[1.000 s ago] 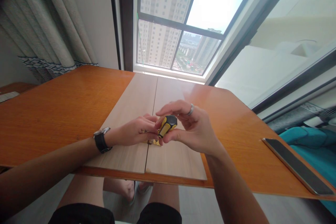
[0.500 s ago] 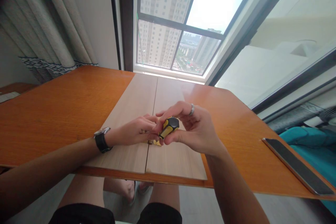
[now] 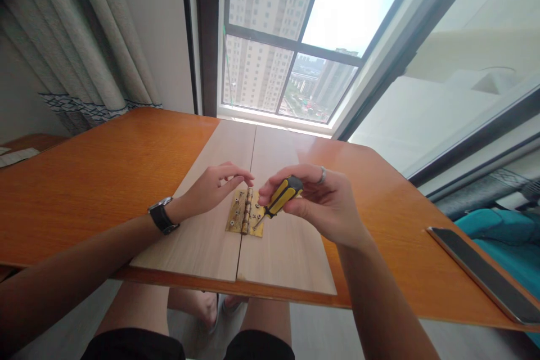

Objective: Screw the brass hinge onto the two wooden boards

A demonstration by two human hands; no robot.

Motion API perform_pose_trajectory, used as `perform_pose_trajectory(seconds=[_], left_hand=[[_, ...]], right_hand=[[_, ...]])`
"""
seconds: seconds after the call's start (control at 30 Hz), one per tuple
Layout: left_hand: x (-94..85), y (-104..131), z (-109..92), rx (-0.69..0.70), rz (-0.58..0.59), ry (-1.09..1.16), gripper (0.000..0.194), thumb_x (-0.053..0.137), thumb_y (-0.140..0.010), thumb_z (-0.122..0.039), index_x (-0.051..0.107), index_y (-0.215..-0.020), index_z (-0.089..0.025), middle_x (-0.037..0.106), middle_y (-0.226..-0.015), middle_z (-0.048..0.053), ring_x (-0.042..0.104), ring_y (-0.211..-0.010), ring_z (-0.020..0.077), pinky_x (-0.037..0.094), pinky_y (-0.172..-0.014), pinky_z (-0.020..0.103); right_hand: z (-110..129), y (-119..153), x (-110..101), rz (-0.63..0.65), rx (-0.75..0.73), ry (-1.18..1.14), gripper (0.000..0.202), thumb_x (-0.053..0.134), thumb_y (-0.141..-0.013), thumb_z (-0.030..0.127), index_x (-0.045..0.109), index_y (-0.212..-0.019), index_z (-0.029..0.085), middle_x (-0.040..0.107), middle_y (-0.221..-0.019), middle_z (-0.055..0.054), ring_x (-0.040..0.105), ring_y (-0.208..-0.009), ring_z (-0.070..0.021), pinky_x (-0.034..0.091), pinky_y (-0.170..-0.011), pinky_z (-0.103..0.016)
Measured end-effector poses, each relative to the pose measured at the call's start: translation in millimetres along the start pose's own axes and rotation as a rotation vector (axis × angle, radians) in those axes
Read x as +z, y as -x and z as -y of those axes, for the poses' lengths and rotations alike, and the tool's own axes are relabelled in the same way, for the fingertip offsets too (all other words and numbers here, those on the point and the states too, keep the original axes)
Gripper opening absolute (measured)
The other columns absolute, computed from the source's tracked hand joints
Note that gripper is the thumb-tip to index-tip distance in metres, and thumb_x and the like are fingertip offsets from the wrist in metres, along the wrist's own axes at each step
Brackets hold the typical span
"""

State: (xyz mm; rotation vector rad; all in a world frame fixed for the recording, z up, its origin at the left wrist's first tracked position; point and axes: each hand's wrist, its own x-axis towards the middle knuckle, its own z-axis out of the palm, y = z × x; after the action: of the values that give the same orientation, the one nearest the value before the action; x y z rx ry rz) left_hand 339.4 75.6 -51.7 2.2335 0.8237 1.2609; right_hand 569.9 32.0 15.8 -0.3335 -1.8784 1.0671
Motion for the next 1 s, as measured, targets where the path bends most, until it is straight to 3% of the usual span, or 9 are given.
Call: perform_pose_trajectory(seconds=[0.23, 0.47, 0.63, 0.8, 1.0], left_hand=[[5.0, 2.9, 2.7, 0.064, 0.114, -0.143, 0.024, 0.049, -0.099, -0.012, 0.072, -0.103, -0.017, 0.076, -0.102, 0.005, 0.064, -0.099, 0.0191, 0.050, -0.095, 0.034], [9.8, 4.3, 7.9, 0.000, 0.273, -0.281, 0.021, 0.053, -0.097, -0.012, 0.071, -0.107, -0.017, 0.073, -0.109, 0.007, 0.062, -0.106, 0.0213, 0.048, -0.098, 0.037], [12.3, 4.9, 10.9, 0.003, 0.295, -0.290, 0.019, 0.056, -0.097, -0.013, 0.071, -0.107, -0.017, 0.072, -0.110, 0.007, 0.062, -0.107, 0.0210, 0.048, -0.100, 0.037], [12.3, 5.5, 11.0, 0.019, 0.294, -0.300, 0.018, 0.056, -0.098, -0.015, 0.070, -0.109, -0.017, 0.073, -0.110, 0.007, 0.063, -0.107, 0.0214, 0.047, -0.100, 0.038], [11.4, 5.1, 8.0, 0.010, 0.301, -0.294, 0.019, 0.055, -0.098, -0.015, 0.070, -0.109, -0.018, 0.072, -0.111, 0.007, 0.063, -0.106, 0.0211, 0.048, -0.099, 0.038]], right_hand=[[1.9, -2.0, -1.2, 0.000, -0.016, 0.012, 0.028, 0.085, -0.076, 0.023, 0.077, -0.102, 0.020, 0.076, -0.089, -0.006, 0.076, -0.079, -0.0216, 0.066, -0.068, -0.036], [-2.4, -1.0, -2.4, -0.003, -0.013, 0.024, 0.026, 0.079, -0.084, 0.024, 0.075, -0.110, 0.024, 0.077, -0.090, -0.005, 0.076, -0.082, -0.0207, 0.066, -0.072, -0.037], [-1.9, 0.1, -3.2, -0.029, 0.006, 0.025, 0.025, 0.076, -0.086, 0.024, 0.075, -0.112, 0.025, 0.078, -0.090, -0.005, 0.076, -0.082, -0.0209, 0.067, -0.074, -0.037], [2.4, 1.2, -9.0, 0.074, 0.044, 0.042, 0.029, 0.072, -0.090, 0.020, 0.074, -0.119, 0.024, 0.079, -0.101, -0.008, 0.077, -0.091, -0.0227, 0.067, -0.080, -0.040], [4.1, -0.5, -7.8, 0.004, 0.006, 0.092, 0.026, 0.083, -0.079, 0.026, 0.076, -0.104, 0.022, 0.079, -0.088, -0.006, 0.077, -0.082, -0.0218, 0.067, -0.075, -0.038]])
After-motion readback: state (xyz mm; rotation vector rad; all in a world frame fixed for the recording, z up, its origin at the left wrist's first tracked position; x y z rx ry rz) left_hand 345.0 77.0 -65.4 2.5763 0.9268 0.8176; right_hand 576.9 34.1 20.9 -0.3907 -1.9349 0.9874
